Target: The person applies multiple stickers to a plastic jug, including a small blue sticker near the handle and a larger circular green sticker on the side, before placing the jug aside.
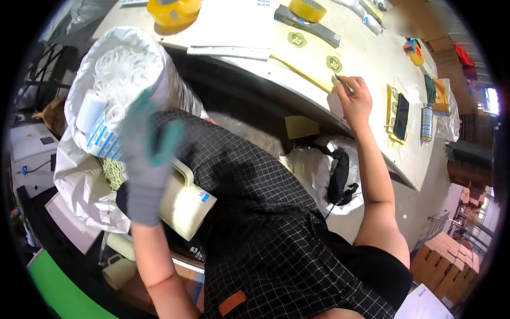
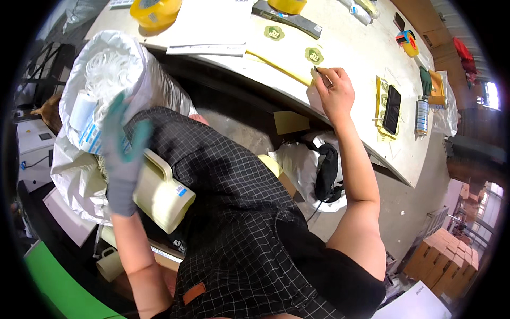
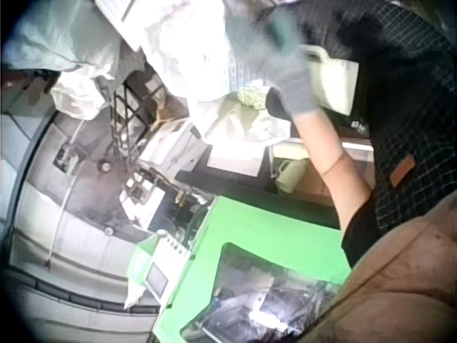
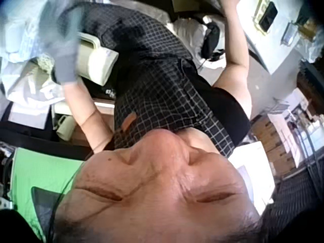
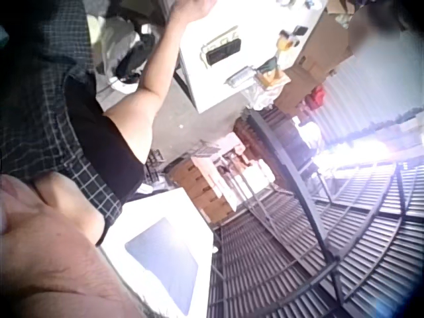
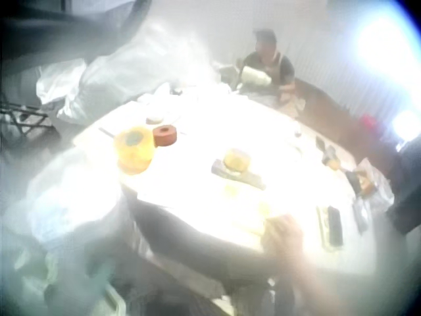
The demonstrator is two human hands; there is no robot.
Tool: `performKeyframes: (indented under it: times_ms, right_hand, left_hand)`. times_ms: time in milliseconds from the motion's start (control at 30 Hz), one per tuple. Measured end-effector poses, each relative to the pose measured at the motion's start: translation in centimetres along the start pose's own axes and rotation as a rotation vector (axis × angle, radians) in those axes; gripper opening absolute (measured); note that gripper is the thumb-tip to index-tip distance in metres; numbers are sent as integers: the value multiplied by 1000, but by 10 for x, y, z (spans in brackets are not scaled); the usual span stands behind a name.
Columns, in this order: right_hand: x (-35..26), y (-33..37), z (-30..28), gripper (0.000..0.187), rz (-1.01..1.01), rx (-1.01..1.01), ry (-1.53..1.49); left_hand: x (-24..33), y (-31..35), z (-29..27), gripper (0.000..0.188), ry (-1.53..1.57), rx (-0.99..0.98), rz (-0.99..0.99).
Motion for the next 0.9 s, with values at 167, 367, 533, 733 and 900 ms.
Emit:
performKeyframes:
  times_ms: [167, 367, 533, 733, 900]
  right_hand:
    - [5, -8, 9, 15, -14, 18, 5]
    - [1, -10, 10, 12, -57, 42, 59]
    - [9, -5, 10, 15, -47, 65, 123]
    - [-2, -13, 17, 30, -156, -29, 205]
    - [28, -43, 1, 31, 231, -157, -359]
  left_hand:
    - [109, -85, 185, 69, -56, -328, 517]
    - [128, -106, 288, 75, -85, -388, 546]
    - [135, -108, 290, 67, -52, -396, 546]
    - [132, -106, 290, 68, -86, -450, 539]
    - [140, -115, 288, 72, -183, -516, 551]
Point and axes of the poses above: each hand's wrist, its own y-axis away from the middle knuckle, its own z-axis out of the palm, x = y × z, the point moved 5 cm from there along -y, towards the middle knuckle, and after that the axes turned 11 degrees about z, right-handed, at the moved point
